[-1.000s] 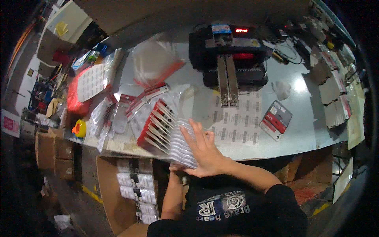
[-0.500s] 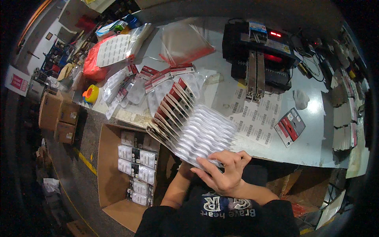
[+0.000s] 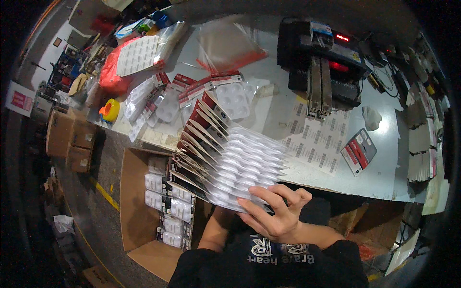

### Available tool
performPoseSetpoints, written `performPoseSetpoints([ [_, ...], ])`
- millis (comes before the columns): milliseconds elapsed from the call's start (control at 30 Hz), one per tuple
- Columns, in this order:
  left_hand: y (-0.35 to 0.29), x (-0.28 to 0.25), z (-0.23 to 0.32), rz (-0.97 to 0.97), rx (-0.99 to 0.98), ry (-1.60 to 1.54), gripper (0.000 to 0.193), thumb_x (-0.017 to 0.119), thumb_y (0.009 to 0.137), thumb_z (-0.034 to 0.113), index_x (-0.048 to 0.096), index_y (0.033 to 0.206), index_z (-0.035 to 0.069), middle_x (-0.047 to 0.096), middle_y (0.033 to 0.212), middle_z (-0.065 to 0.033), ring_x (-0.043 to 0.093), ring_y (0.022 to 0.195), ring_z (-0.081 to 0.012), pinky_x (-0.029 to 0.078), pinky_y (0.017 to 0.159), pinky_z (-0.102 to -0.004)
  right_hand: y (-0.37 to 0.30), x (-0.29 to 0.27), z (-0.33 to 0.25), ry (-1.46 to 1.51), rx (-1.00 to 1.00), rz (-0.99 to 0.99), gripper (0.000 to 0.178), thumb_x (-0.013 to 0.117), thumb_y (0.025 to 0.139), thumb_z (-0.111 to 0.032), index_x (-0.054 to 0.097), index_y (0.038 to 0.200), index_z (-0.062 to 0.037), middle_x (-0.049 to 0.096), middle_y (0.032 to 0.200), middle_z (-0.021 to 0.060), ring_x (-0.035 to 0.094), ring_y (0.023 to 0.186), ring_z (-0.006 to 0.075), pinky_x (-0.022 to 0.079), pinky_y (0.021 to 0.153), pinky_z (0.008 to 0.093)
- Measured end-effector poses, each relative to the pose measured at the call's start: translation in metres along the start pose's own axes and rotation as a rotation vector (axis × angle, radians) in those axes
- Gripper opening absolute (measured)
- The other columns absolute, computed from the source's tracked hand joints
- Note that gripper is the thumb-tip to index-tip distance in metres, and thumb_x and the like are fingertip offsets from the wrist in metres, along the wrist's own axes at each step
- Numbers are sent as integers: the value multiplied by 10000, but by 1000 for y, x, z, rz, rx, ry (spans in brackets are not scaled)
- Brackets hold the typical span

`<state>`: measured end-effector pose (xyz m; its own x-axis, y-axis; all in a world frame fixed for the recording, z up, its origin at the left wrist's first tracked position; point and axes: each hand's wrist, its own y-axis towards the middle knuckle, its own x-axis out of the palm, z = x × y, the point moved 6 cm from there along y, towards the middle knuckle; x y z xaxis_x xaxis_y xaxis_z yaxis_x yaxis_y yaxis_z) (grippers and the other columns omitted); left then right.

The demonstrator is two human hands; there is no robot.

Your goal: The person places white plastic mixing palettes into clear plastic bags, seals them with a heat sealer, and stacks the finished packages. They then gather the sealed units and place them into a larger clear bag, preparing them for shipment.

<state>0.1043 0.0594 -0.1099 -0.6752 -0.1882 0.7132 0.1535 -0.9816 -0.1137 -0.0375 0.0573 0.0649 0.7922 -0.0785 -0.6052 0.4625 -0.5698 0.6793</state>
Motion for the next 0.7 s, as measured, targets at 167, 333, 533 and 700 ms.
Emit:
performPoseSetpoints([
  [167,-3,-3,0,3,-2,0,878,711,637,469,359,1365,128,382,1388,-108,439,1215,-275,359,1022,-430,-2,7,0,52,22,-41,307,730,615,-269,697,896,-148,617,1062,-25,499,919,160,237,763,382],
  [333,-8,-5,0,12,-6,7,881,717,629,458,360,1362,123,386,1383,-108,441,1212,-272,360,1019,-427,-2,11,5,109,91,-64,480,711,654,-272,612,1074,-62,622,1006,2,504,896,182,263,747,375],
  [533,-15,-9,0,31,-9,18,884,724,621,444,362,1358,118,392,1376,-107,444,1208,-268,362,1017,-425,1,11,15,207,176,-179,705,736,609,-286,520,1233,-38,587,929,19,492,861,215,287,758,379],
  [700,-19,-14,1,49,-17,45,887,730,613,432,363,1356,113,396,1371,-107,446,1205,-266,364,1014,-423,4,7,18,238,189,-212,776,777,519,-263,531,1232,-84,539,1016,45,481,925,244,296,797,396],
])
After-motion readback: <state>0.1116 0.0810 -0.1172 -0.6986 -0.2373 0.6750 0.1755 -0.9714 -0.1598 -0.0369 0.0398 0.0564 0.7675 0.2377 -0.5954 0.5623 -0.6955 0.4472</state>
